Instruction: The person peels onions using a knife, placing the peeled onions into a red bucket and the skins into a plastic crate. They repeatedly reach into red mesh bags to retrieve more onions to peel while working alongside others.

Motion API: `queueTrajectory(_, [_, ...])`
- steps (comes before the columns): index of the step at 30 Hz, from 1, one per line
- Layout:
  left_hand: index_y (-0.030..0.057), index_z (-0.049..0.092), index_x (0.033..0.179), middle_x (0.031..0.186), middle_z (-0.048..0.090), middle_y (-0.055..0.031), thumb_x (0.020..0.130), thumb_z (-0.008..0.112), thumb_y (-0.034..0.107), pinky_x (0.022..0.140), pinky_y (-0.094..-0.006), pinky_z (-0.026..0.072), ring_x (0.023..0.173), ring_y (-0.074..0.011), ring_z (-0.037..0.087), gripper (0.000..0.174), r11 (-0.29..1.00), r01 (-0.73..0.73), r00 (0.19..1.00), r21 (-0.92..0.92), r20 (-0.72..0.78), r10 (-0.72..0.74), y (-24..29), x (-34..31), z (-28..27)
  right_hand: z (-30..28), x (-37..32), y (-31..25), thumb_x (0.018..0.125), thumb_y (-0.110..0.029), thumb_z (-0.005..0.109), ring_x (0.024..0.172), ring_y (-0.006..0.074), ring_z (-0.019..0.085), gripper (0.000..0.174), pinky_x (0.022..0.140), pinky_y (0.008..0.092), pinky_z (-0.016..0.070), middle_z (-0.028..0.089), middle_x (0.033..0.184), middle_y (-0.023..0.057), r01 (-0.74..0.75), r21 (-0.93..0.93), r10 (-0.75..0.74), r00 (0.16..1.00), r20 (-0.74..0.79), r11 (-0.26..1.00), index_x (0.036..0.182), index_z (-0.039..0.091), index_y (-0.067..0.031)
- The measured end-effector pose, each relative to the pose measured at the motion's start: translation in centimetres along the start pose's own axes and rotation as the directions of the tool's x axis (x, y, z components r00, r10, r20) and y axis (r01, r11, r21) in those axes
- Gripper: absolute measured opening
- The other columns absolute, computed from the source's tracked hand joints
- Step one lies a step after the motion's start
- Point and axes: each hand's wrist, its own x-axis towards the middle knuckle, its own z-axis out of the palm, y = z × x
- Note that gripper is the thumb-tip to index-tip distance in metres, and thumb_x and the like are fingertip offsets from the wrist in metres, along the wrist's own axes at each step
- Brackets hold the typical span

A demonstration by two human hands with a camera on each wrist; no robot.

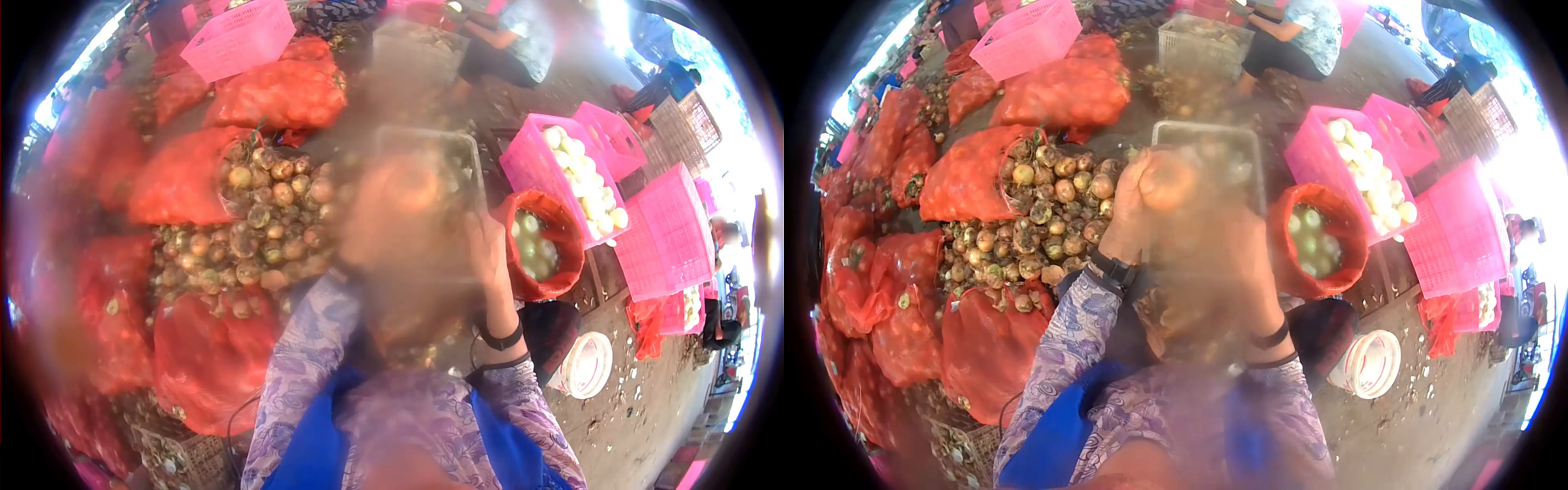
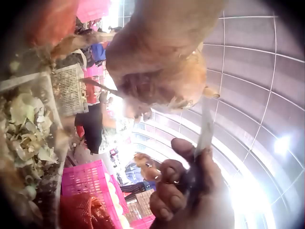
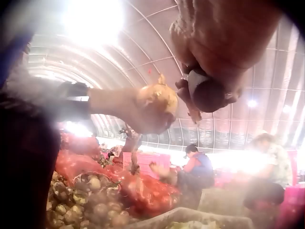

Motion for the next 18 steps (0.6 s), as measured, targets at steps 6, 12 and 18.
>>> queueTrajectory(6, [0.0044,0.066,0.121,0.110,0.071,-0.0100,0.101,0.057,0.040,0.089,-0.0376,0.0573,0.098,-0.0221,0.069,0.042,0.635,-0.349,0.903,0.689,0.066,0.424,-4.4,2.4,-2.7,-1.0,-1.6,-0.1,0.094,-0.003,0.050,0.064,0.0187,0.051,0.029,0.060,0.0338,0.0451,0.057,0.074,0.0112,-0.112,0.266,0.092,0.992,0.087,0.957,0.121,0.060,0.0015])
queueTrajectory(12, [0.0043,0.068,0.115,0.108,0.073,-0.0103,0.098,0.061,0.034,0.086,-0.0384,0.0582,0.095,-0.0233,0.070,0.035,0.670,-0.396,0.915,0.628,0.208,0.346,-4.0,1.7,-3.0,-2.9,-2.4,1.8,0.092,-0.002,0.051,0.066,0.0275,0.057,0.025,0.064,0.0383,0.0484,0.060,0.079,0.0150,-0.118,0.259,0.075,0.983,0.167,0.959,0.114,0.064,-0.0001])
queueTrajectory(18, [0.0009,0.068,0.115,0.106,0.073,-0.0103,0.097,0.058,0.026,0.085,-0.0362,0.0582,0.094,-0.0225,0.070,0.032,0.557,-0.347,0.934,0.755,0.225,0.276,-3.9,1.5,-3.7,-5.5,-1.6,4.5,0.093,-0.008,0.059,0.078,0.0398,0.061,0.020,0.068,0.0435,0.0488,0.058,0.085,0.0177,0.266,0.056,-0.269,0.902,0.337,0.962,0.111,0.067,-0.0022])
